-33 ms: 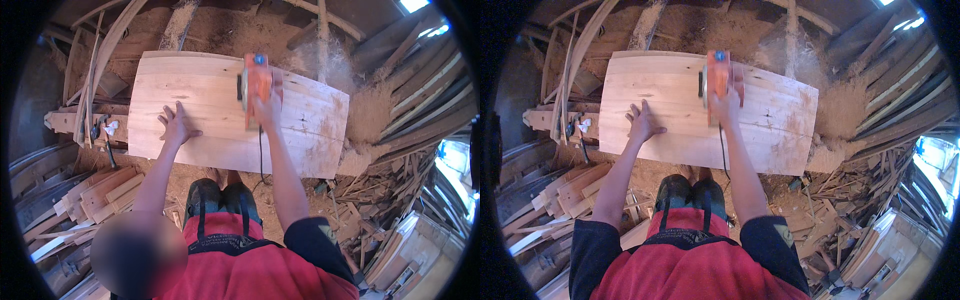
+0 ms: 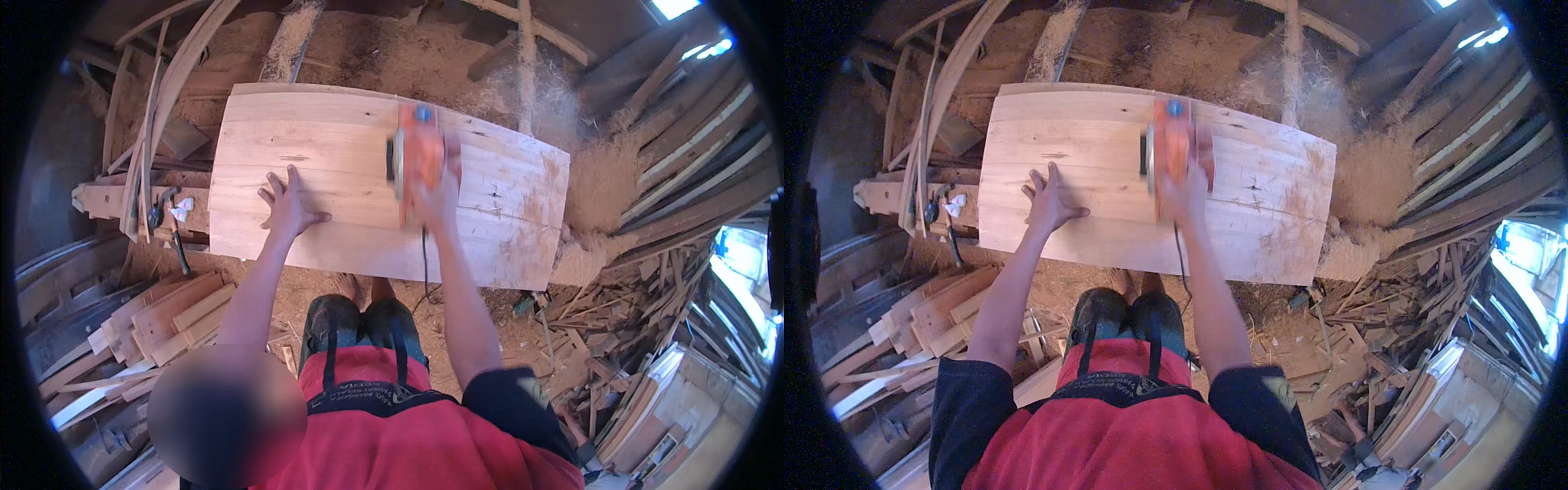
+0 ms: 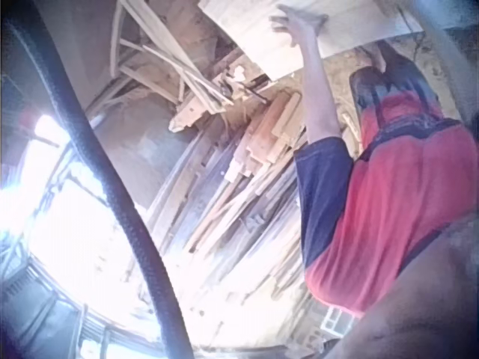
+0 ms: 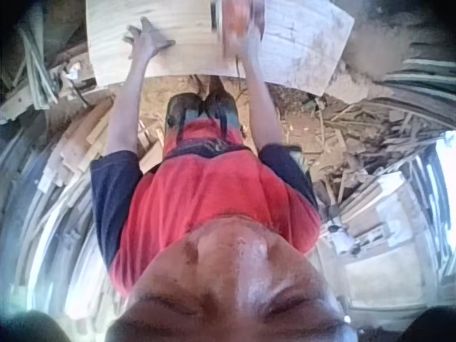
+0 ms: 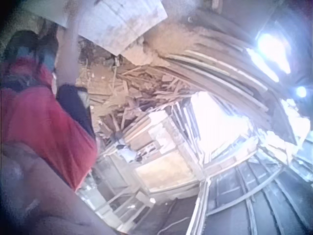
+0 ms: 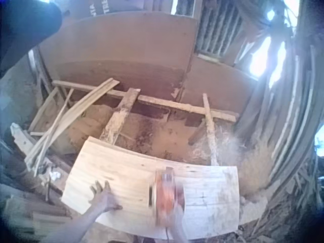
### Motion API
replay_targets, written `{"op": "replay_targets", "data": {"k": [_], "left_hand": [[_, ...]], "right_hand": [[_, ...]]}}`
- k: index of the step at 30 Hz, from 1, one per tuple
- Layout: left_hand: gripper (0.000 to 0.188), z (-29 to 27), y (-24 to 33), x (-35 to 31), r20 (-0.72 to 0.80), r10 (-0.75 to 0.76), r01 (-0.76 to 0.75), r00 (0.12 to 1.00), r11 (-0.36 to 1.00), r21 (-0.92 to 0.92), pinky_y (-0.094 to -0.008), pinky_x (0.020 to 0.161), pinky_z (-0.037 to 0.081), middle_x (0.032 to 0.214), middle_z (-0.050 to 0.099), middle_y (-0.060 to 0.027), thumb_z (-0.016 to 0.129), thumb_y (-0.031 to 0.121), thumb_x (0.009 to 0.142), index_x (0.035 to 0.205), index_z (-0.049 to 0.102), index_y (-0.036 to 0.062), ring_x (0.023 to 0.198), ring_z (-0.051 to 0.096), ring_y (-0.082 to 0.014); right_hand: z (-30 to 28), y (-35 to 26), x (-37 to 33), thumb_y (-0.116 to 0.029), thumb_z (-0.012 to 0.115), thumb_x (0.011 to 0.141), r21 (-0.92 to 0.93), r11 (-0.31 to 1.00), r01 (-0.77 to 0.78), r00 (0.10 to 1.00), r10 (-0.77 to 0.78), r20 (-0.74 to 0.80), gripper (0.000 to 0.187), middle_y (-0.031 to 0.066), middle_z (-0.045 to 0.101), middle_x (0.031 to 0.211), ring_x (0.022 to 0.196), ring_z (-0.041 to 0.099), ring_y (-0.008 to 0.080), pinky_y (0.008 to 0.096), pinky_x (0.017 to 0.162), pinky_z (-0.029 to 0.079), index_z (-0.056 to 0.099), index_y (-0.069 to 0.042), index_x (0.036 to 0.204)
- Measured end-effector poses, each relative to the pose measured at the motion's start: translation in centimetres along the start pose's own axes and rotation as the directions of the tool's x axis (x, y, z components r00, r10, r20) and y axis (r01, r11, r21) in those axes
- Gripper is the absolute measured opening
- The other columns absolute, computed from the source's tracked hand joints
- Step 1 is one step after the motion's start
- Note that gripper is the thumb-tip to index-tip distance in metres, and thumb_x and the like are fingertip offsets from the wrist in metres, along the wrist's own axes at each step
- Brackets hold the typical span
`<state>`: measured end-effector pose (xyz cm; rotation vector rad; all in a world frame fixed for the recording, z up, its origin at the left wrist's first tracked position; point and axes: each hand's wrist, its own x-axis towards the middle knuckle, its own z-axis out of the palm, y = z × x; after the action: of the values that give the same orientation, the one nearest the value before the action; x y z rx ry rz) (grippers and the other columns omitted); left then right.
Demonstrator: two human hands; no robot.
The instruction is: The person sands the surface of two wooden planks using an electric belt sander, applying glue to a small area and then continuing to sand the wood.
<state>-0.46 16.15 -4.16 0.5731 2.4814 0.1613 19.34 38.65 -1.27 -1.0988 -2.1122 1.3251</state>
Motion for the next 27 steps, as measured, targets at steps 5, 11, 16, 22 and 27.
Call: {"op": "replay_targets", "data": {"k": [5, 11, 16, 22, 27], "left_hand": [[0.143, -0.9, 0.1, -0.4, 0.024, -0.053, 0.052, 0.998, 0.999, 0.014, -0.0888, 0.089, 0.033, 0.166, -0.004, -0.0259, 0.098, 0.046, 0.054, 0.162, 0.006, 0.0275, 0.149, -0.001, -0.0573], [0.142, -1.6, 1.0, -1.9, 0.043, -0.079, 0.080, 0.996, 0.997, -0.020, -0.0893, 0.086, 0.034, 0.166, -0.003, -0.0251, 0.098, 0.044, 0.054, 0.162, 0.006, 0.0292, 0.149, -0.001, -0.0571], [0.143, -2.3, 1.2, -1.9, 0.056, -0.089, 0.090, 0.994, 0.996, -0.011, -0.0893, 0.086, 0.034, 0.166, -0.003, -0.0247, 0.098, 0.043, 0.054, 0.162, 0.005, 0.0289, 0.149, -0.001, -0.0570], [0.139, -3.0, 2.2, -1.5, 0.069, -0.077, 0.076, 0.995, 0.997, 0.018, -0.0867, 0.092, 0.035, 0.167, -0.002, -0.0225, 0.096, 0.045, 0.056, 0.162, 0.008, 0.0278, 0.149, 0.001, -0.0562], [0.132, -4.9, -3.7, -0.8, 0.115, -0.006, 0.010, 0.993, 0.999, -0.032, -0.0765, 0.105, 0.035, 0.168, 0.002, -0.0199, 0.094, 0.045, 0.060, 0.162, 0.011, 0.0263, 0.153, 0.005, -0.0463]], "right_hand": [[-2.0, 1.4, -24.2, -0.012, 0.070, 0.079, 0.162, 0.955, -0.249, 0.968, 0.239, 0.078, 0.027, 0.0129, 0.069, 0.082, 0.076, 0.068, 0.0225, 0.0388, 0.072, 0.054, 0.067, -0.002, 0.103], [-0.8, -0.7, -19.9, -0.013, 0.070, 0.080, 0.095, 0.971, -0.217, 0.975, 0.211, 0.073, 0.034, 0.0136, 0.071, 0.086, 0.077, 0.069, 0.0218, 0.0386, 0.071, 0.055, 0.067, -0.002, 0.112], [4.6, -2.7, 1.0, -0.019, 0.072, 0.078, -0.037, 0.978, 0.207, 0.964, -0.210, -0.162, 0.035, 0.0227, 0.071, 0.092, 0.085, 0.069, 0.0429, 0.0485, 0.072, 0.056, 0.069, -0.003, 0.109], [5.1, -3.2, 5.5, -0.028, 0.072, 0.080, -0.039, 0.981, -0.192, 0.981, 0.191, -0.021, 0.036, 0.0261, 0.071, 0.091, 0.087, 0.069, 0.0445, 0.0503, 0.075, 0.054, 0.069, 0.001, 0.102], [2.5, -0.7, -18.0, -0.015, 0.072, 0.081, 0.022, 0.998, -0.054, 0.995, 0.052, 0.081, 0.039, 0.0206, 0.071, 0.099, 0.091, 0.070, 0.0389, 0.0447, 0.080, 0.055, 0.065, -0.001, 0.116]]}}
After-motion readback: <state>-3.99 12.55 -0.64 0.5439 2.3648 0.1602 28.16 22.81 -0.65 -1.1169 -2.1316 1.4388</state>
